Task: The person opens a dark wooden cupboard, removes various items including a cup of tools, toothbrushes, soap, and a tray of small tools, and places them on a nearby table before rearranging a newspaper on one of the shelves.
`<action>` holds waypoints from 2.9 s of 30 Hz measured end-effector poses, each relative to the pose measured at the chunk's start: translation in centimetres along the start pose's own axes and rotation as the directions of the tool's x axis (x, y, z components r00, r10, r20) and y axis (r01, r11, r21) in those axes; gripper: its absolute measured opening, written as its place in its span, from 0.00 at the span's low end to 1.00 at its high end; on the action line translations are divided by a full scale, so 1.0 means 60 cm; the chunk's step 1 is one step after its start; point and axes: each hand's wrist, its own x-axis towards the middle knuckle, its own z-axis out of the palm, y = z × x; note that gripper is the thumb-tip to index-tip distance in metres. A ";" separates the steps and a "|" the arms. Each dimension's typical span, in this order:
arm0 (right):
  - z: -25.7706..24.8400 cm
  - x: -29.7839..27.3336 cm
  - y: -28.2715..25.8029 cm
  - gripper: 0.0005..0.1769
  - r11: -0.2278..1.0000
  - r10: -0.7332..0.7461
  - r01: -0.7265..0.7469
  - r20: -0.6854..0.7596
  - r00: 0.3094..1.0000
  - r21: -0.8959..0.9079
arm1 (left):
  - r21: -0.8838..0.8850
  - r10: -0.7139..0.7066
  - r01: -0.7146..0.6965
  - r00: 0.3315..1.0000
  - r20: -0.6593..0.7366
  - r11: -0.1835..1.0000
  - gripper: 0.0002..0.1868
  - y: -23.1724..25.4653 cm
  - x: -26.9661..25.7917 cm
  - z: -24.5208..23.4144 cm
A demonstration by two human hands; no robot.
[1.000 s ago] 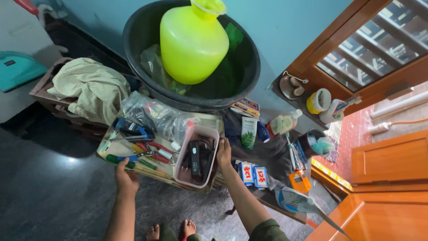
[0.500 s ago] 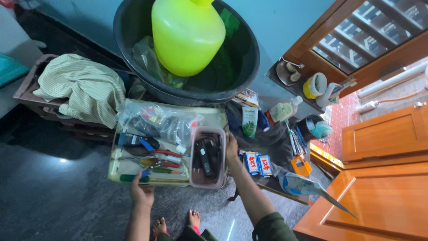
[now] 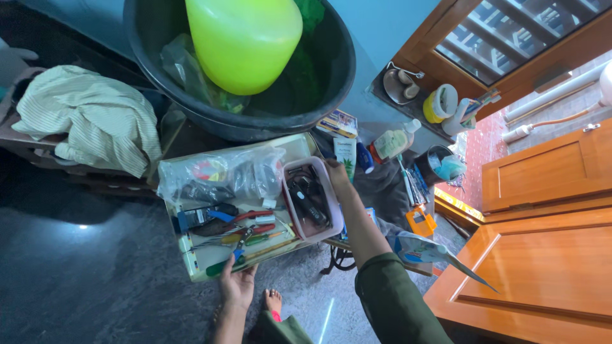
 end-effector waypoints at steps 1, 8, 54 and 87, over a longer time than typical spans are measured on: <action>-0.010 -0.005 0.005 0.16 0.994 0.070 -0.072 0.025 0.997 0.088 | 0.000 -0.003 0.003 1.000 -0.003 1.000 0.20 -0.003 0.001 -0.004; -0.068 -0.172 0.007 0.12 0.942 -0.185 0.271 -0.371 0.910 0.196 | -0.002 0.012 -0.012 1.000 0.008 1.000 0.20 -0.011 0.023 -0.032; -0.269 -0.208 0.142 0.78 0.705 0.089 0.160 0.310 0.946 -0.691 | -0.168 0.106 -0.103 0.994 0.008 0.980 0.28 -0.306 -0.042 0.028; -0.010 -0.433 0.188 0.35 0.451 0.337 -0.477 0.351 0.874 0.754 | 0.885 -0.217 -0.191 0.928 0.304 0.426 0.36 -0.311 -0.063 -0.040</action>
